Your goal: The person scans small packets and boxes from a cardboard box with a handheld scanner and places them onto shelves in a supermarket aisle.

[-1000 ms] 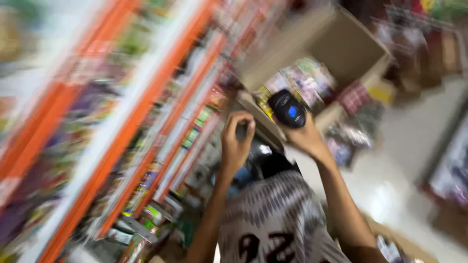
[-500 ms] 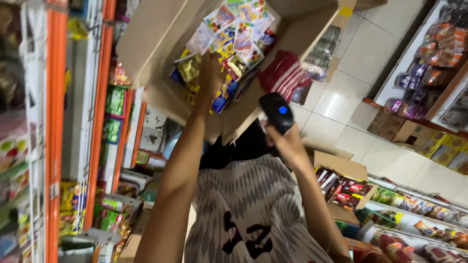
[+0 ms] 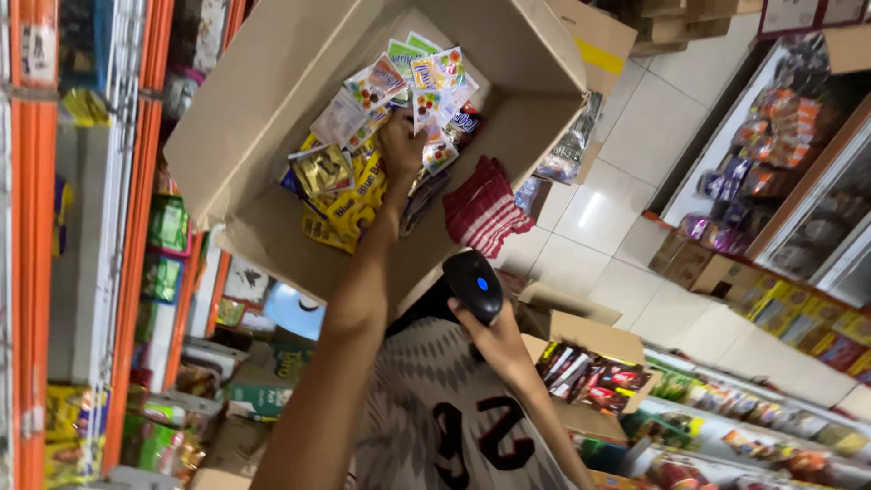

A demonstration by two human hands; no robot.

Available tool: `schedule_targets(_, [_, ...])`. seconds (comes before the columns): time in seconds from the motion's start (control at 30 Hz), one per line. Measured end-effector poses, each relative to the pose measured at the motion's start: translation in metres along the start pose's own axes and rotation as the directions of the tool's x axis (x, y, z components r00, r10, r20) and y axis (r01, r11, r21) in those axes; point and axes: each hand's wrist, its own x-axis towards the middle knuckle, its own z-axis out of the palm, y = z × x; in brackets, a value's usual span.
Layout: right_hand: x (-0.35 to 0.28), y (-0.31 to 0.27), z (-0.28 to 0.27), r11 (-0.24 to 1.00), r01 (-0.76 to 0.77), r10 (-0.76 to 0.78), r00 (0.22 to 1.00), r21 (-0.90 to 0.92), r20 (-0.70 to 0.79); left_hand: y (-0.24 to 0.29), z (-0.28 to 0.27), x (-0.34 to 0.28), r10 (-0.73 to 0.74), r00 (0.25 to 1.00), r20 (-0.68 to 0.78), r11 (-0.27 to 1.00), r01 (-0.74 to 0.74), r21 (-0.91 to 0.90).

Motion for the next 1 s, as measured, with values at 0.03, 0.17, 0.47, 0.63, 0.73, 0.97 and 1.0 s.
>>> schedule_targets(0.03, [0.001, 0.003, -0.002, 0.998, 0.06, -0.06, 0.998, -0.005, 0.034, 0.0, -0.004, -0.007, -0.011, 1.0, -0.015, 1.0, 0.011, -0.007])
schedule_targets(0.17, [0.022, 0.009, -0.019, 0.983, 0.108, -0.103, 0.994, -0.15, 0.042, 0.032, -0.054, -0.043, 0.183, 0.983, 0.02, 0.861, -0.151, -0.486])
schedule_targets(0.47, [0.028, -0.066, 0.034, 0.904, 0.424, -0.426, 0.904, -0.048, -0.032, 0.113, -0.251, -0.206, 0.494, 0.857, -0.145, 0.827, -0.515, -0.227])
schedule_targets(0.63, [-0.009, -0.072, 0.105, 0.827, 0.539, -0.425, 0.785, -0.158, 0.451, 0.074, -0.31, -0.291, 0.265, 0.963, 0.048, 0.792, -0.189, -0.58])
schedule_targets(0.73, [-0.04, -0.062, 0.15, 0.881, 0.463, -0.356, 0.78, -0.093, 0.514, 0.077, -0.358, -0.341, 0.296, 0.946, -0.133, 0.616, -0.296, -0.73])
schedule_targets(0.97, [-0.117, -0.019, 0.22, 0.502, 0.808, -0.356, 0.517, -0.307, 0.778, 0.062, -0.393, -0.436, 0.023, 0.817, -0.576, 0.624, -0.462, -0.63])
schedule_targets(1.0, [-0.13, -0.014, 0.222, 0.489, 0.818, -0.34, 0.498, -0.302, 0.798, 0.05, -0.398, -0.446, 0.064, 0.754, -0.653, 0.713, -0.493, -0.498])
